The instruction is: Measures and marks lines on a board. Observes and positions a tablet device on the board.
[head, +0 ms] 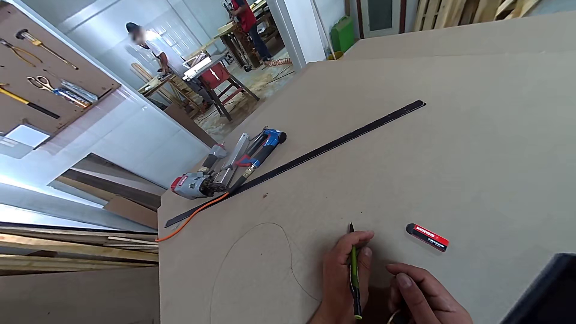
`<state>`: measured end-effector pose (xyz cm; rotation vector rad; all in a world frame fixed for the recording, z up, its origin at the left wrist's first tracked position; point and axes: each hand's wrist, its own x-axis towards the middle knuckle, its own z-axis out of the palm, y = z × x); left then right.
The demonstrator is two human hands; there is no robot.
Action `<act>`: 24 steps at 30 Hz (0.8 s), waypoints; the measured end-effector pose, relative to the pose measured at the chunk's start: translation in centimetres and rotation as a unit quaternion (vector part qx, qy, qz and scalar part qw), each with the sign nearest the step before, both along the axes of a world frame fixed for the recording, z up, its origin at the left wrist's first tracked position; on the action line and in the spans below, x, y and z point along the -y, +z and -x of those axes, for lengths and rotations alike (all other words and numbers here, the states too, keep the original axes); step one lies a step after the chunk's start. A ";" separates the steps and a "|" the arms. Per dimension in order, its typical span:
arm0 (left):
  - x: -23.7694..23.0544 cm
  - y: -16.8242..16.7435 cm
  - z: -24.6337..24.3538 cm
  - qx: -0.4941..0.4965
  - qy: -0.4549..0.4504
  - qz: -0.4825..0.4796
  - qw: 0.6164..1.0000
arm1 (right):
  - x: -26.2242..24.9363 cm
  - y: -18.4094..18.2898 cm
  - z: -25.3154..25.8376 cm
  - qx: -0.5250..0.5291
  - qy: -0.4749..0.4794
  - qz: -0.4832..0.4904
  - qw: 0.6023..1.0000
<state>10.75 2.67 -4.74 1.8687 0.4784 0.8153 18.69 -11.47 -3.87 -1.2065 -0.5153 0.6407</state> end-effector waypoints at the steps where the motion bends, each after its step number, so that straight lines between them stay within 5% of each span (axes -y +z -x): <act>1: 0.0 0.0 0.0 0.000 0.000 0.001 1.000 | 0.0 0.0 0.0 0.001 0.000 0.000 1.000; 20: 0.4 0.1 0.4 -0.052 0.041 -0.033 0.997 | -0.1 -0.1 0.0 0.043 -0.020 0.050 0.998; 24: -0.5 1.1 1.0 0.034 0.051 0.059 0.996 | 0.2 -0.4 -0.1 0.042 -0.009 0.052 0.998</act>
